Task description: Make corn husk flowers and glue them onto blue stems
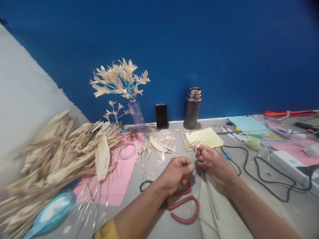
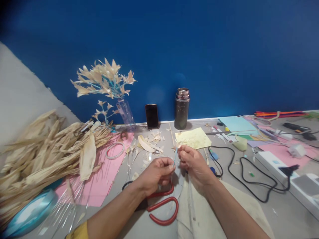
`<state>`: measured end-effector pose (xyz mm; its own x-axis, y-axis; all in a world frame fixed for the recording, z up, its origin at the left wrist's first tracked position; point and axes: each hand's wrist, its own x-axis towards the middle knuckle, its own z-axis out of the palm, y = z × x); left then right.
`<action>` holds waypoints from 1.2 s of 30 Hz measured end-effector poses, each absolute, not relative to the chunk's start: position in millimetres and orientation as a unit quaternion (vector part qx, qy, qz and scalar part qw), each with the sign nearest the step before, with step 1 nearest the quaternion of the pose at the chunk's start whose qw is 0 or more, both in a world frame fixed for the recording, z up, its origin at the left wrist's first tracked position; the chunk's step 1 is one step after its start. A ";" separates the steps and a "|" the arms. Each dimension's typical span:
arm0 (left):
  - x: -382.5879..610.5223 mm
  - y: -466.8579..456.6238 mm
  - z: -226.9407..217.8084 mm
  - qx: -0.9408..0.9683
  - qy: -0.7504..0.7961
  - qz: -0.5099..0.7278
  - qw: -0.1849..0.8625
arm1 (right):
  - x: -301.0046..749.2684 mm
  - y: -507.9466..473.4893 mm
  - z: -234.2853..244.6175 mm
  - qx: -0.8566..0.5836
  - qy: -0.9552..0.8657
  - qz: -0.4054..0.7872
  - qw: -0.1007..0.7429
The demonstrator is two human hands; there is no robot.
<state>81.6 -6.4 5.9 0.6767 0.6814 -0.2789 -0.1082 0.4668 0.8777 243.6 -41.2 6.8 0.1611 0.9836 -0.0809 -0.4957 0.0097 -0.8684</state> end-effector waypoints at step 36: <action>73.0 -4.5 17.4 0.369 0.247 0.167 0.880 | 246.2 -46.8 5.3 -0.420 -0.342 0.581 0.607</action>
<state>73.0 -4.5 17.4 0.8221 0.4764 -0.3116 -0.1113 0.6713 0.7328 246.2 -46.8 5.3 0.0903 0.9932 -0.0739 -0.4187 -0.0295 -0.9076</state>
